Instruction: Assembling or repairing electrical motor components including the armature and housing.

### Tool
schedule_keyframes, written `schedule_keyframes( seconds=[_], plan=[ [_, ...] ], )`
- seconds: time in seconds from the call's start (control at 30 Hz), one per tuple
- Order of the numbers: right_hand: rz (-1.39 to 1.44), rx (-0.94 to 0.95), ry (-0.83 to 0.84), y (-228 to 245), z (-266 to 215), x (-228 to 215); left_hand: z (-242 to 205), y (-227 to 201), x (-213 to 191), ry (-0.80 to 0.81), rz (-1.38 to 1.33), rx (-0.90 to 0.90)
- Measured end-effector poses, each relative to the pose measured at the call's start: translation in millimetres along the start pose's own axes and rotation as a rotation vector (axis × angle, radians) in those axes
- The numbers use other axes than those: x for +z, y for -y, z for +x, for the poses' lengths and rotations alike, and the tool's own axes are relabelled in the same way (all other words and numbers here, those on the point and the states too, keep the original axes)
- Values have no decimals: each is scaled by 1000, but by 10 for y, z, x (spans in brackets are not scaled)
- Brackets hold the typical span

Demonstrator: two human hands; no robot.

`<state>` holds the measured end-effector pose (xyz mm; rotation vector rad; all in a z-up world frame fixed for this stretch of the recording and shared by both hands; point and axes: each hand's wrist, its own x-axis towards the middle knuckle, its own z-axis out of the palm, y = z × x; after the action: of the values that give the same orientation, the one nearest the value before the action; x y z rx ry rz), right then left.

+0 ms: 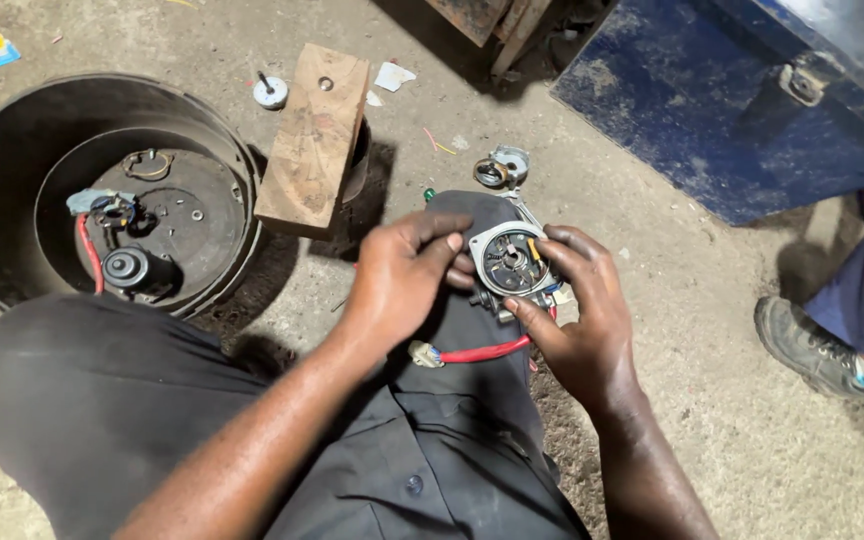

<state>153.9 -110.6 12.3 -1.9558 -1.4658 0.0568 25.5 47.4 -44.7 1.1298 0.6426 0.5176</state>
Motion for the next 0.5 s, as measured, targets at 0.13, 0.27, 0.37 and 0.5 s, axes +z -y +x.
schedule_keyframes(
  seconds=[0.13, 0.27, 0.37, 0.5],
  plan=[
    [-25, -46, -1, -36, -2, 58, -177, 56, 78, -52, -14, 35],
    [-9, -34, -53, 17, -35, 42, -288, -109, 135, -61, 81, 182],
    [70, -1, -101, 100, -44, 93, -338, -324, 139, -100, 312, 258],
    [204, 27, -109, 171, -95, 221, -420, -419, 46, -131, 499, 341]
  ],
)
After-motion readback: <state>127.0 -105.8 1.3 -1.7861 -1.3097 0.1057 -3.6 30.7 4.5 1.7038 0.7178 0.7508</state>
